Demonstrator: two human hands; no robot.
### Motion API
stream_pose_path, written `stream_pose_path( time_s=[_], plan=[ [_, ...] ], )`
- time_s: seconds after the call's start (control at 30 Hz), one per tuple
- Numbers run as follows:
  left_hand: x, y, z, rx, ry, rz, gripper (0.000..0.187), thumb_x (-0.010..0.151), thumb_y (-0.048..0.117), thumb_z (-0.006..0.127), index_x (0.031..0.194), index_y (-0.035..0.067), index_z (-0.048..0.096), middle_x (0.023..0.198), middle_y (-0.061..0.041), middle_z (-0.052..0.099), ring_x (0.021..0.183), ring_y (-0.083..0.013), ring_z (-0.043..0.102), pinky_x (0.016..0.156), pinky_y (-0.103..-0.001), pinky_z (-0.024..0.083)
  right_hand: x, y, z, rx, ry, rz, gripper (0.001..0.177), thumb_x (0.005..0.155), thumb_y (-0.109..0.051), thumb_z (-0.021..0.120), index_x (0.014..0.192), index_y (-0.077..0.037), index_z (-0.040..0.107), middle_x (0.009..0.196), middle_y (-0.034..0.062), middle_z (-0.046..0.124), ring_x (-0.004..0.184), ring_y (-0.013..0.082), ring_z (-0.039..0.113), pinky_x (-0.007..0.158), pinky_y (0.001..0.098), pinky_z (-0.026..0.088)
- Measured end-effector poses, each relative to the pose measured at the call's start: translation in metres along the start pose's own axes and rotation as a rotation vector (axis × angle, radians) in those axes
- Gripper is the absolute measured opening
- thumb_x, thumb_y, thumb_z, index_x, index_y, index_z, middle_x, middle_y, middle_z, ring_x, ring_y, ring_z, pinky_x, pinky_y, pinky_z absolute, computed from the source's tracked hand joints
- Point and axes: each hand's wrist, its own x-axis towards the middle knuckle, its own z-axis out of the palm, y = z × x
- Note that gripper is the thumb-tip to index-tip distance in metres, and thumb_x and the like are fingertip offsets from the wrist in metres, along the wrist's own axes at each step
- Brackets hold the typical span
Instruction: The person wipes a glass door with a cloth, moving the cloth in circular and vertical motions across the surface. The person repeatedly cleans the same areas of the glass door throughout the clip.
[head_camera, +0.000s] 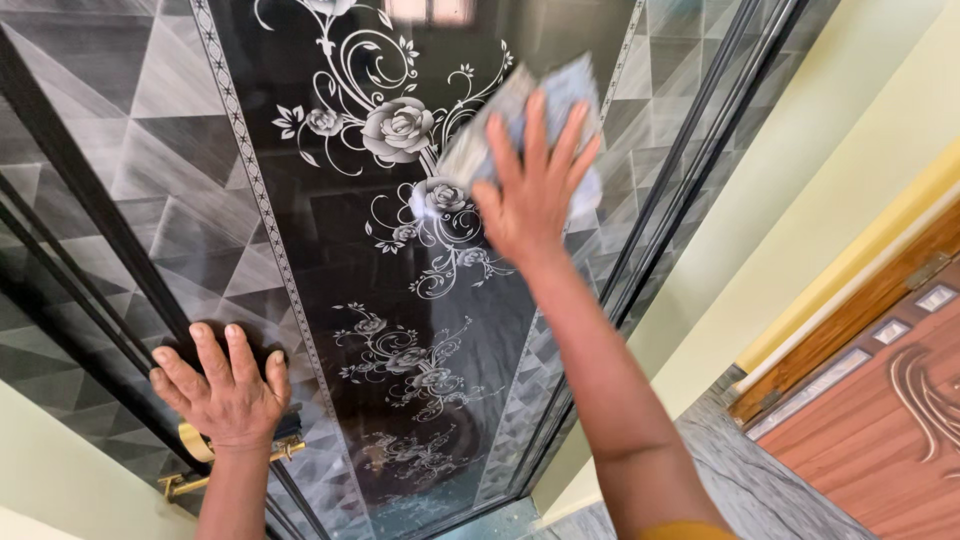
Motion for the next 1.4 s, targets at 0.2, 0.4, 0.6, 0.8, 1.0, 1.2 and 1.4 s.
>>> stream_pose_path(
  time_s=[0.2, 0.4, 0.6, 0.8, 1.0, 1.2, 1.4],
  plan=[
    [0.002, 0.002, -0.002, -0.031, 0.028, 0.005, 0.058, 0.114, 0.046, 0.046, 0.148, 0.001, 0.059, 0.16, -0.028, 0.051, 0.149, -0.0599, 0.032, 0.12, -0.073, 0.028, -0.139, -0.035, 0.042, 0.11, -0.108, -0.105, 0.057, 0.1, -0.064, 0.051, 0.148, -0.033, 0.052, 0.162, 0.0193, 0.035, 0.151, 0.0627, 0.015, 0.113, 0.0877, 0.004],
    [0.0, 0.003, 0.005, -0.006, 0.081, 0.017, 0.057, 0.116, 0.046, 0.046, 0.148, 0.0, 0.06, 0.161, -0.028, 0.051, 0.149, -0.062, 0.034, 0.118, -0.075, 0.031, -0.282, -0.058, 0.086, 0.146, -0.213, -0.164, 0.055, 0.097, -0.065, 0.057, 0.144, -0.035, 0.056, 0.148, 0.0125, 0.044, 0.137, 0.0607, 0.03, 0.105, 0.0899, 0.009],
    [-0.007, 0.001, 0.011, 0.042, 0.032, -0.01, 0.061, 0.113, 0.049, 0.045, 0.149, 0.002, 0.059, 0.162, -0.028, 0.05, 0.149, -0.0618, 0.033, 0.116, -0.076, 0.031, -0.396, -0.056, 0.108, 0.185, -0.504, -0.243, 0.043, 0.098, -0.063, 0.065, 0.137, -0.044, 0.062, 0.143, -0.0022, 0.044, 0.129, 0.0446, 0.033, 0.097, 0.0855, 0.02],
    [-0.009, -0.004, 0.014, 0.019, 0.054, 0.023, 0.062, 0.114, 0.052, 0.045, 0.151, 0.002, 0.052, 0.165, -0.028, 0.046, 0.151, -0.0628, 0.031, 0.116, -0.078, 0.032, -0.418, -0.029, 0.095, 0.177, -0.375, -0.31, 0.051, 0.099, -0.061, 0.062, 0.147, -0.043, 0.057, 0.161, -0.0009, 0.036, 0.149, 0.0433, 0.018, 0.107, 0.0808, 0.011],
    [-0.017, -0.013, 0.02, 0.056, 0.018, 0.065, 0.064, 0.117, 0.051, 0.041, 0.157, 0.001, 0.045, 0.17, -0.029, 0.04, 0.153, -0.0636, 0.027, 0.119, -0.079, 0.03, -0.323, 0.034, 0.104, 0.137, -0.07, -0.176, 0.052, 0.1, -0.066, 0.055, 0.144, -0.038, 0.057, 0.163, 0.0103, 0.031, 0.151, 0.0565, 0.013, 0.112, 0.0832, -0.001],
    [-0.023, -0.015, 0.023, 0.088, -0.038, 0.057, 0.065, 0.118, 0.05, 0.038, 0.164, 0.003, 0.038, 0.172, -0.029, 0.035, 0.152, -0.0644, 0.025, 0.118, -0.076, 0.022, -0.135, 0.082, 0.04, 0.112, -0.044, -0.041, 0.044, 0.094, -0.054, 0.06, 0.13, -0.028, 0.062, 0.154, 0.0198, 0.04, 0.147, 0.0655, 0.02, 0.113, 0.0866, 0.004],
    [-0.022, -0.012, 0.021, 0.066, -0.015, 0.066, 0.063, 0.118, 0.047, 0.038, 0.164, 0.005, 0.034, 0.169, -0.029, 0.034, 0.153, -0.0628, 0.024, 0.12, -0.079, 0.023, 0.018, 0.125, -0.012, -0.004, 0.01, -0.011, 0.057, 0.104, -0.046, 0.054, 0.155, -0.02, 0.052, 0.171, 0.0175, 0.028, 0.159, 0.0547, 0.013, 0.126, 0.0764, 0.003]
  ],
)
